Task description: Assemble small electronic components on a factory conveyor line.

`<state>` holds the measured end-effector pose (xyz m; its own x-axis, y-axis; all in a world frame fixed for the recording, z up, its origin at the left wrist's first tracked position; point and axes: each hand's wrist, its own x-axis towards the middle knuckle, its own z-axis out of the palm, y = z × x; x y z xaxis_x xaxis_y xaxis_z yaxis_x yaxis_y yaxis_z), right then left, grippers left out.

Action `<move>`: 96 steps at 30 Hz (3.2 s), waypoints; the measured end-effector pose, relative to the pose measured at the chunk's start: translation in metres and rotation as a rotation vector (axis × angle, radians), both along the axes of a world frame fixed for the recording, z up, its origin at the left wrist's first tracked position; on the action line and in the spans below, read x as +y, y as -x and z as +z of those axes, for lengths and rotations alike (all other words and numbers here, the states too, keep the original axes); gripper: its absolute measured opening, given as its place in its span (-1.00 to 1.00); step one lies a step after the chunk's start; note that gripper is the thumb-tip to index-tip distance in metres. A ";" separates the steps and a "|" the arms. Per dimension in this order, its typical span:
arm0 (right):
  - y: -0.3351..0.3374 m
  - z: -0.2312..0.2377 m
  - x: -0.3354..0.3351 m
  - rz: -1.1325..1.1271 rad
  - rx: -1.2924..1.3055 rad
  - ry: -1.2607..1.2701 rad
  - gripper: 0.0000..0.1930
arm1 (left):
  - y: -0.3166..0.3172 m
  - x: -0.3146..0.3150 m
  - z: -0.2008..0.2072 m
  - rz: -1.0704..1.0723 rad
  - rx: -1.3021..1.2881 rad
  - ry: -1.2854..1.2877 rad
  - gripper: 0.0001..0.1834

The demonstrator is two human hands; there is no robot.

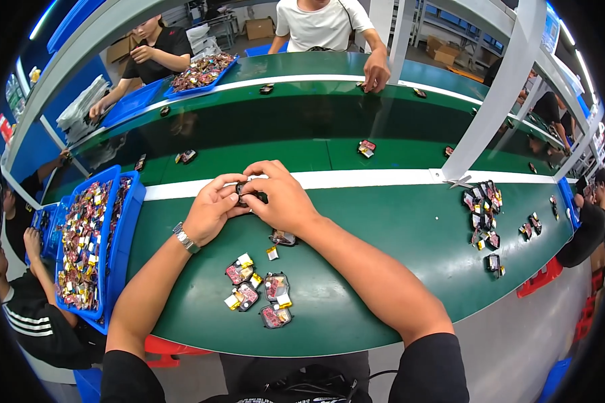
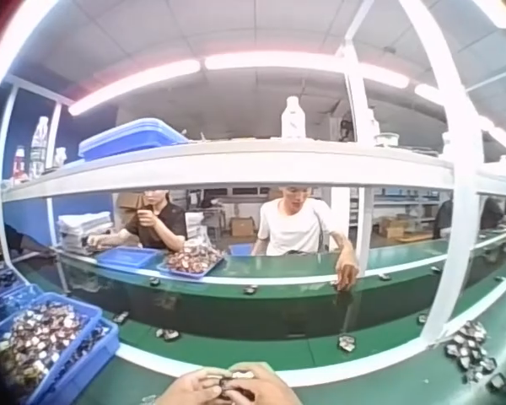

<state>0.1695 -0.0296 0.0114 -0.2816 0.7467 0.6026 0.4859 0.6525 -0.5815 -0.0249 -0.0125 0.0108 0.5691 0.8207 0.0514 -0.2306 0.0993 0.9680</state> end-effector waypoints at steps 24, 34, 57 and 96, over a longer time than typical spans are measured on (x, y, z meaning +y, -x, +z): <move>0.013 -0.023 0.005 -0.064 0.149 -0.250 -0.93 | 0.001 0.014 -0.025 0.107 -0.024 -0.001 -0.51; 0.018 -0.020 0.006 0.014 0.263 -0.172 -0.92 | -0.002 0.012 -0.027 0.164 -0.001 -0.047 -0.52; 0.006 0.008 -0.007 -0.062 0.012 -0.308 -0.86 | 0.003 0.005 -0.010 -0.003 -0.163 -0.019 -0.70; 0.008 0.006 -0.006 0.002 0.117 -0.127 -0.84 | -0.004 0.002 -0.010 0.075 -0.182 -0.015 -0.64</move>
